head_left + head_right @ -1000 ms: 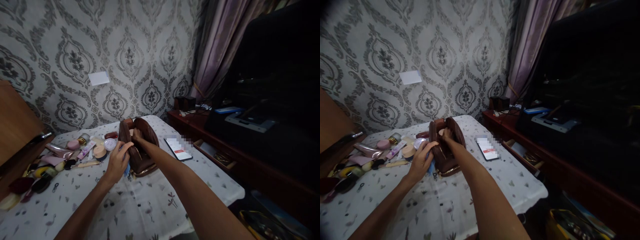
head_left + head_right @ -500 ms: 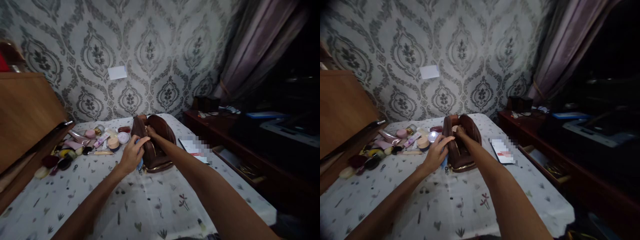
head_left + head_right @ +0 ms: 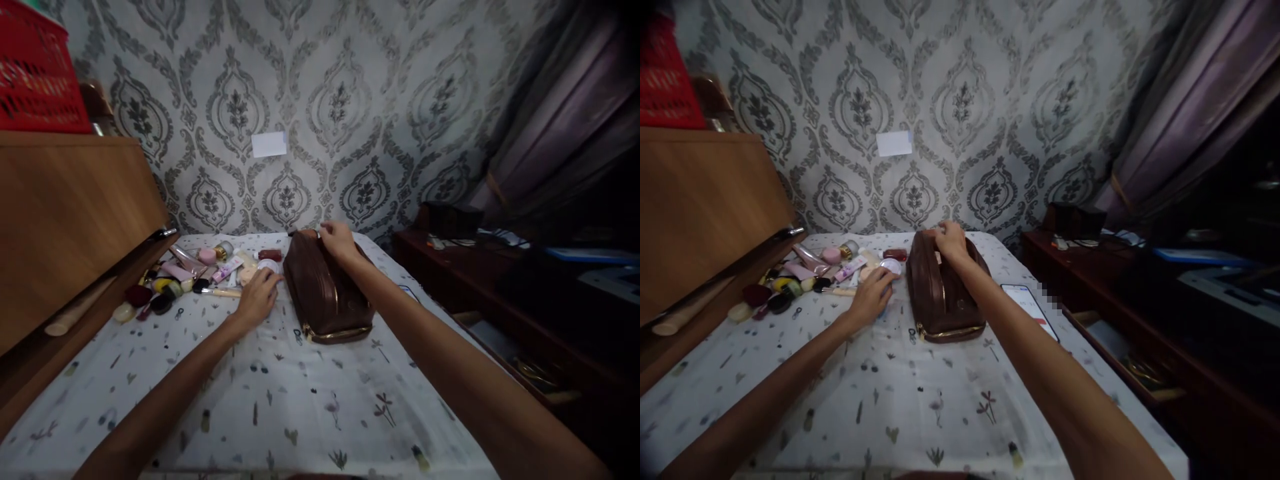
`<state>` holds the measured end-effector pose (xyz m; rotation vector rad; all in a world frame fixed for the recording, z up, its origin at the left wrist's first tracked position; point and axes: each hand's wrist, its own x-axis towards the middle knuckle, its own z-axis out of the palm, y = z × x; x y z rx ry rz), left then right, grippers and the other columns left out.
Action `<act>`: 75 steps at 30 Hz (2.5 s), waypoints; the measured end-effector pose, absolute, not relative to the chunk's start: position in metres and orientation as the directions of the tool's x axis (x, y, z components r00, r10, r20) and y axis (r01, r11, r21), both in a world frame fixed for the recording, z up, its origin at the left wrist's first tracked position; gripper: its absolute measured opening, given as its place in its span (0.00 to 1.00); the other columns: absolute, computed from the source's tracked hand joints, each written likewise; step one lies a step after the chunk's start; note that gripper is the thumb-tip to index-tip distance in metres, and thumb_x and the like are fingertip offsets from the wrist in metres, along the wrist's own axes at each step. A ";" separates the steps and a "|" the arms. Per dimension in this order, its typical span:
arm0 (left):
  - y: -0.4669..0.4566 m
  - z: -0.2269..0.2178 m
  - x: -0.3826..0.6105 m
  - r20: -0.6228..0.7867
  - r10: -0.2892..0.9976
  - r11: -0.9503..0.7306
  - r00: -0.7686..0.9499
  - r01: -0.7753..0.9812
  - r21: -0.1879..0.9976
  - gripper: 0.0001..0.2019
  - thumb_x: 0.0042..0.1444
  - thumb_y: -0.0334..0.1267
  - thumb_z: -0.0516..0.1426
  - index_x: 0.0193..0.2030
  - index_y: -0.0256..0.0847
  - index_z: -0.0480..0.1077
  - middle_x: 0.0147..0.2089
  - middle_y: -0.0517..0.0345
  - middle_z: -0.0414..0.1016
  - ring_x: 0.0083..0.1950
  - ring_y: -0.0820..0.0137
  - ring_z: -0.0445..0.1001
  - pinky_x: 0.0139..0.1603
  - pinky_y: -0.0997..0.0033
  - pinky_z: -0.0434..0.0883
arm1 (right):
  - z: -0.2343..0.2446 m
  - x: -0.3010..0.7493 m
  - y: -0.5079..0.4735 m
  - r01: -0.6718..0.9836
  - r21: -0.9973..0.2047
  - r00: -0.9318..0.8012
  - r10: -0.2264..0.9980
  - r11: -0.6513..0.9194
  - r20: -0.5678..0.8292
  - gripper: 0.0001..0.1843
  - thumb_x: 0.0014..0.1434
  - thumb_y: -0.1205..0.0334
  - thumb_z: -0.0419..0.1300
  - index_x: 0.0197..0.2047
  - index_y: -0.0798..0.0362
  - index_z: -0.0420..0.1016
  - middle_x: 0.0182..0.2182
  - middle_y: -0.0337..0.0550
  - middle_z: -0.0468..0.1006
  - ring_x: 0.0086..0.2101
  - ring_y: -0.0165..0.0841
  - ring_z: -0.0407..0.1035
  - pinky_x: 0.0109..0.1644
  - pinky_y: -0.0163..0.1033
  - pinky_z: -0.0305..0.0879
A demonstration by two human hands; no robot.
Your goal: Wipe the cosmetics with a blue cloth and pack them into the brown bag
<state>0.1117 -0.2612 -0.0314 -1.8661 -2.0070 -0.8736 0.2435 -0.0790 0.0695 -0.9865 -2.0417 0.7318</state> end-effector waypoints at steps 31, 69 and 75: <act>-0.299 -0.081 -0.012 0.619 0.584 0.404 -0.525 0.849 0.340 0.19 0.61 0.29 0.50 0.55 0.44 0.73 0.55 0.49 0.73 0.60 0.59 0.68 0.65 0.53 0.66 | -0.108 0.187 -0.212 0.060 -0.728 -0.683 0.560 0.683 0.469 0.19 0.59 0.69 0.53 0.54 0.53 0.70 0.45 0.50 0.72 0.44 0.40 0.69 0.53 0.49 0.68; -0.228 -0.027 -0.085 0.364 0.661 0.680 -0.657 0.729 0.079 0.19 0.64 0.42 0.49 0.51 0.31 0.73 0.57 0.32 0.71 0.62 0.46 0.64 0.55 0.51 0.68 | -0.109 0.189 -0.212 0.035 -0.786 -0.694 0.580 0.618 0.426 0.17 0.59 0.71 0.53 0.50 0.52 0.73 0.49 0.49 0.71 0.46 0.38 0.71 0.54 0.47 0.70; -0.211 -0.027 -0.095 0.249 0.699 0.691 -0.670 0.723 0.008 0.19 0.58 0.40 0.56 0.53 0.31 0.70 0.52 0.32 0.75 0.57 0.46 0.70 0.53 0.53 0.68 | -0.108 0.189 -0.212 0.059 -0.786 -0.701 0.586 0.616 0.406 0.16 0.59 0.70 0.53 0.49 0.53 0.73 0.49 0.50 0.70 0.48 0.39 0.70 0.56 0.48 0.68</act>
